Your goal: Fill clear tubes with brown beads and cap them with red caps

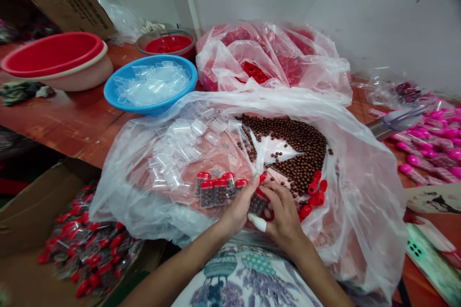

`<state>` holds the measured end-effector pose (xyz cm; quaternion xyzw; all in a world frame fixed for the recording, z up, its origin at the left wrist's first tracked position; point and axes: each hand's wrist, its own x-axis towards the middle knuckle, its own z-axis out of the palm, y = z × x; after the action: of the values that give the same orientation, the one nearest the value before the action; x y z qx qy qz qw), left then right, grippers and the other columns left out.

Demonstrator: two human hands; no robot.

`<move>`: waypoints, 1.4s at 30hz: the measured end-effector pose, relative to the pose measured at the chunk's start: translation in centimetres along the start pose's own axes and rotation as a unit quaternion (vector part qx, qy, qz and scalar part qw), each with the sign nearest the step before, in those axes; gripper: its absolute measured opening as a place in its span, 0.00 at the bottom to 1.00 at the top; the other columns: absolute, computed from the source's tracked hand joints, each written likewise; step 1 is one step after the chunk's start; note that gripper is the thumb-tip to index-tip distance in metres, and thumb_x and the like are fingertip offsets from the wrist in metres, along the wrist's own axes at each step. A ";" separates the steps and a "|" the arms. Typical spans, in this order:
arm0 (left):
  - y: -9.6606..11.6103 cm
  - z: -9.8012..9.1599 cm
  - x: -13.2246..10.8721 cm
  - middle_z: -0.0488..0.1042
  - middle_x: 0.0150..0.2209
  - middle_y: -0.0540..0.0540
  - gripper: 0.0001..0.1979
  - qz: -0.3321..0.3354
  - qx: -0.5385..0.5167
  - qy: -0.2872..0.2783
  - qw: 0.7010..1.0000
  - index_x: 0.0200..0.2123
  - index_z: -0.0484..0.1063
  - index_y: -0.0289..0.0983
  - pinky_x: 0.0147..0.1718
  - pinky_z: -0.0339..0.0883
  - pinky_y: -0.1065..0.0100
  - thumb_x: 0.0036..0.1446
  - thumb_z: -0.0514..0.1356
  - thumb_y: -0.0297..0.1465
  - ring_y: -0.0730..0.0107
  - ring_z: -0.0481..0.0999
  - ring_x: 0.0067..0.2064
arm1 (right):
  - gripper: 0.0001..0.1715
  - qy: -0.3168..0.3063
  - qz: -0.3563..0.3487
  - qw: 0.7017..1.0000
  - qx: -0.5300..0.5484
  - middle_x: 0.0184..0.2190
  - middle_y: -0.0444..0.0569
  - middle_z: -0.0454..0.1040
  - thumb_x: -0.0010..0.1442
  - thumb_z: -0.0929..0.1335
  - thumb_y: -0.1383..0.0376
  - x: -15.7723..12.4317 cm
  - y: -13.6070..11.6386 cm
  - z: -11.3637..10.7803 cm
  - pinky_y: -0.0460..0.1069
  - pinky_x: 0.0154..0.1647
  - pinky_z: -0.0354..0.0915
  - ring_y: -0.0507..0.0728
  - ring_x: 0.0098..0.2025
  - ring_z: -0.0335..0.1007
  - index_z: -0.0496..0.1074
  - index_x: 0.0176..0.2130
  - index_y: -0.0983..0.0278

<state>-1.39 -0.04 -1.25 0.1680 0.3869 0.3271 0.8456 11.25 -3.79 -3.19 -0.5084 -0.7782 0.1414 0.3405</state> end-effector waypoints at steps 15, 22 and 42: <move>-0.5 0.0 -0.8 0.69 0.19 0.53 0.23 0.058 0.089 0.001 0.994 0.51 0.65 0.38 0.16 0.55 0.75 0.56 0.53 0.43 0.76 0.64 0.17 | 0.41 -0.006 -0.041 0.996 -0.077 0.50 0.58 0.67 0.47 0.70 0.58 0.6 0.1 -1.4 0.61 0.54 0.55 0.66 0.52 0.62 0.56 0.57 0.63; -1.7 -0.7 -1.9 0.65 0.17 0.54 0.22 0.075 0.088 0.030 0.993 0.53 0.62 0.39 0.15 0.54 0.75 0.57 0.51 0.40 0.76 0.61 0.16 | 0.37 -0.068 -0.093 0.990 -0.079 0.45 0.58 0.72 0.47 0.68 0.55 0.6 0.1 -1.0 0.61 0.53 0.54 0.65 0.48 0.66 0.61 0.54 0.64; 6.2 -12.9 -7.0 0.65 0.54 0.39 0.48 0.180 0.582 0.221 0.762 0.59 0.56 0.39 0.51 0.59 0.55 0.33 0.69 0.43 0.50 0.65 0.54 | 0.47 -0.250 0.090 0.964 0.029 0.56 0.62 0.59 0.49 0.71 0.54 4.7 -2.8 4.6 0.61 0.54 0.58 0.68 0.57 0.57 0.52 0.62 0.64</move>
<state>-17.23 0.12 -2.41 0.6169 0.6420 0.2134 0.4022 4.98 -0.31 -3.14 -0.5146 -0.7851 0.3168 0.1360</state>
